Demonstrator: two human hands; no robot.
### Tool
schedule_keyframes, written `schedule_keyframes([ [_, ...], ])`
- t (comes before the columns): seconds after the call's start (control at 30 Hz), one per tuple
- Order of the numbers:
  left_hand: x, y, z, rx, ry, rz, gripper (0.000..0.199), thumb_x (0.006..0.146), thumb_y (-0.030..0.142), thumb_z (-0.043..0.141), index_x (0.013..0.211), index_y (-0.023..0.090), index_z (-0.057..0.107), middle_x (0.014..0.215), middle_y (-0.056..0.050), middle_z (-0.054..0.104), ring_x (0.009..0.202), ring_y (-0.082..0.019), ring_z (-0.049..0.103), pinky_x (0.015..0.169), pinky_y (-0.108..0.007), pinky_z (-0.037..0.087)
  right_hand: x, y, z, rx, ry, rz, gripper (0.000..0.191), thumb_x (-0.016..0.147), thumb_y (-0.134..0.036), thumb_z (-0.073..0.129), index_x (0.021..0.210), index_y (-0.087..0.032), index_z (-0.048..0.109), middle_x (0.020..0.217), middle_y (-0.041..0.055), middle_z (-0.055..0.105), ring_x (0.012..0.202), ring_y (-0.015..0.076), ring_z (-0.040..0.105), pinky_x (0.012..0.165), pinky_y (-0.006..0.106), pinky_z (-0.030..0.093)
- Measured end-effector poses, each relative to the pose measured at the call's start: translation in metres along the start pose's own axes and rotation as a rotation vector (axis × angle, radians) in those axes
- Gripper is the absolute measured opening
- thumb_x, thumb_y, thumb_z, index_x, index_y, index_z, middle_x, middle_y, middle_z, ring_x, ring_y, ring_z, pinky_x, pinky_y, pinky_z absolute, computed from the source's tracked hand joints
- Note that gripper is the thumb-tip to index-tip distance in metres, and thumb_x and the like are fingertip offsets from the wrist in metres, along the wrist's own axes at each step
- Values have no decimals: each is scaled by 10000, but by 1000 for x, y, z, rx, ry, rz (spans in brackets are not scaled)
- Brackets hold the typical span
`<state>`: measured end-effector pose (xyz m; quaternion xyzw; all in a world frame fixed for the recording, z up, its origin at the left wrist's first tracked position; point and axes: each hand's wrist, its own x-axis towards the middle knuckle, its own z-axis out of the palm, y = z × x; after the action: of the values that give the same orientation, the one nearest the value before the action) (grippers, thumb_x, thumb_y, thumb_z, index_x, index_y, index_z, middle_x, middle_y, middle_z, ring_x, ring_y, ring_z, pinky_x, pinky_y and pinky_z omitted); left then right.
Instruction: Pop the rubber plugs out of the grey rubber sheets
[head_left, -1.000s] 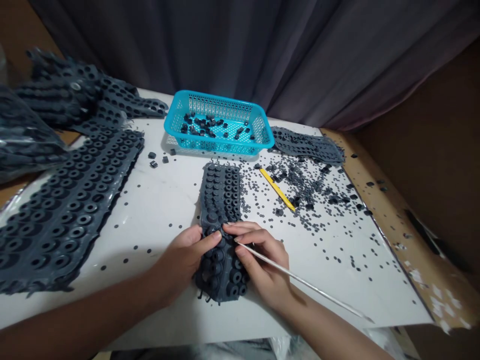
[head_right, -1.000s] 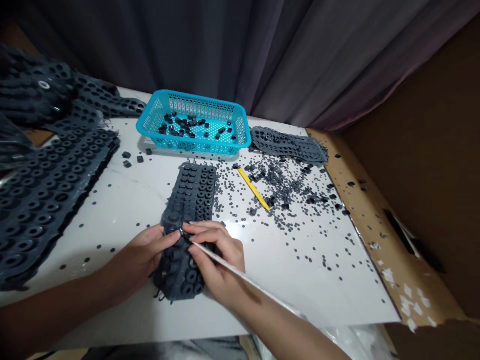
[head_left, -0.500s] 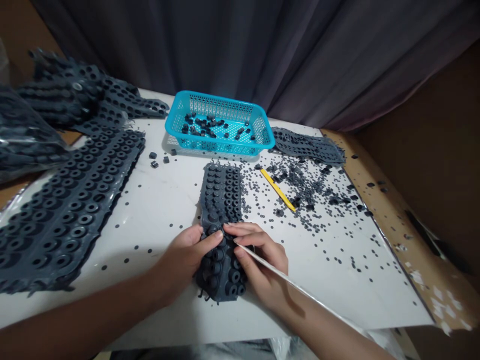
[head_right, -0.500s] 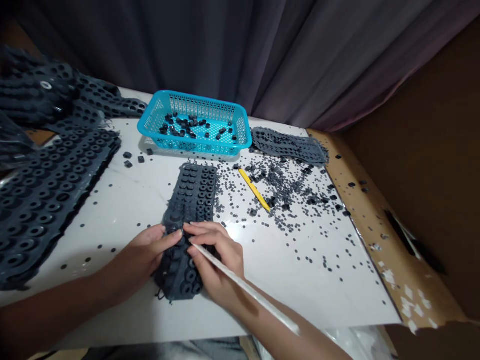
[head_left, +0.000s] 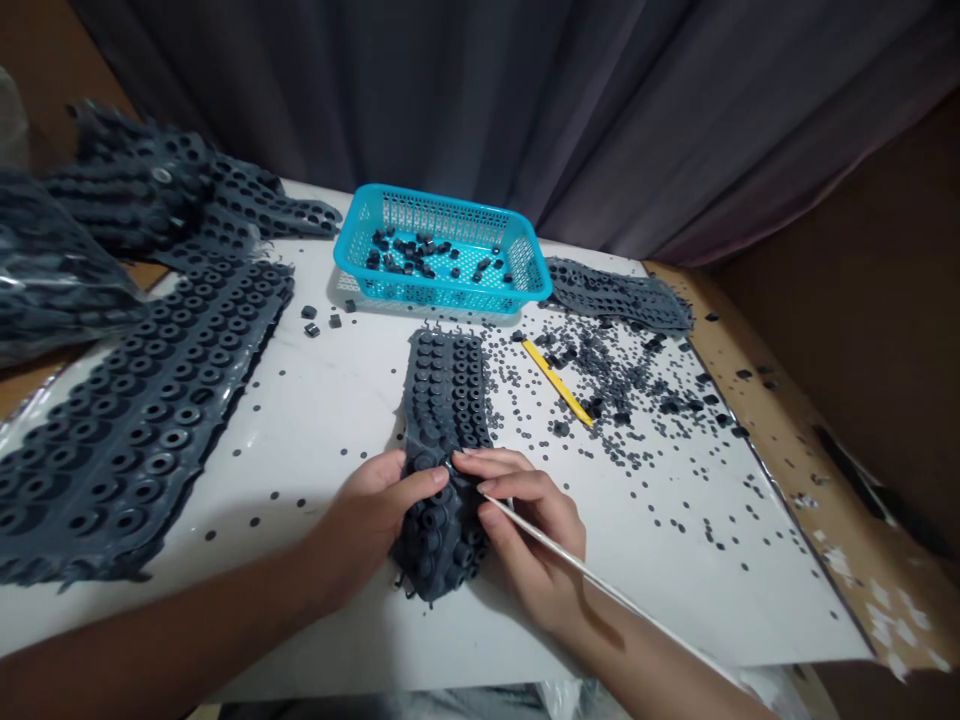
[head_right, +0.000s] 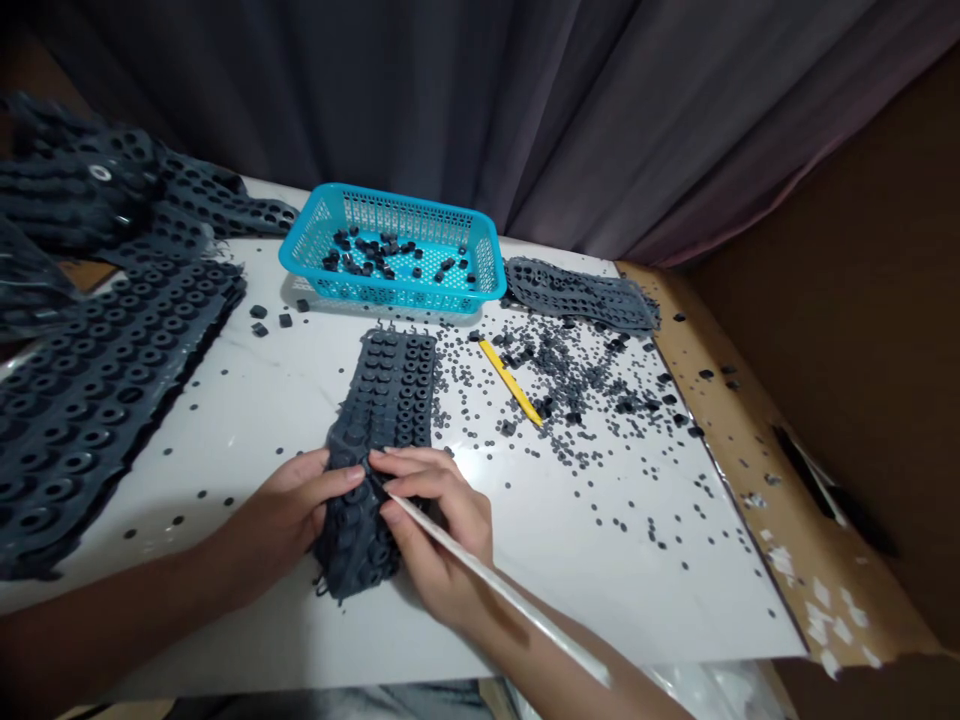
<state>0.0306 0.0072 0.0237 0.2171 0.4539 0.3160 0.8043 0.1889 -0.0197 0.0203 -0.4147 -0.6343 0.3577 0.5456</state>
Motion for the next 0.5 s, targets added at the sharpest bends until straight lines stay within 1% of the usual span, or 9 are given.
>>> schedule_keyframes([
  [0.1, 0, -1, 0, 7, 3, 6, 302, 745, 327, 689, 963, 121, 651, 826, -65, 712, 756, -195, 645, 675, -260, 472, 0, 0, 1, -11, 2, -3, 108, 881, -159, 553, 944, -231, 603, 1059, 90, 710, 1038, 233, 637, 889, 459, 507],
  [0.23, 0, 1, 1, -2, 5, -2, 337, 744, 326, 690, 1012, 125, 649, 831, -60, 714, 767, -189, 645, 688, -253, 477, 1, -1, 2, -22, 5, 2, 104, 881, -159, 553, 941, -229, 602, 1055, 93, 712, 1035, 234, 639, 888, 457, 509],
  [0.37, 0, 1, 0, -17, -7, 3, 370, 749, 330, 688, 1053, 124, 643, 867, -69, 717, 797, -198, 650, 720, -264, 485, 1, -2, 2, -36, -4, 7, 115, 878, -146, 550, 940, -230, 597, 1062, 90, 710, 1044, 229, 634, 892, 450, 510],
  [0.5, 0, 0, -2, -2, -21, 9, 356, 757, 328, 689, 1044, 122, 648, 886, -78, 718, 816, -210, 650, 710, -267, 486, 1, -2, 2, -31, -7, -6, 117, 875, -144, 552, 941, -230, 596, 1057, 90, 712, 1042, 228, 635, 896, 452, 508],
])
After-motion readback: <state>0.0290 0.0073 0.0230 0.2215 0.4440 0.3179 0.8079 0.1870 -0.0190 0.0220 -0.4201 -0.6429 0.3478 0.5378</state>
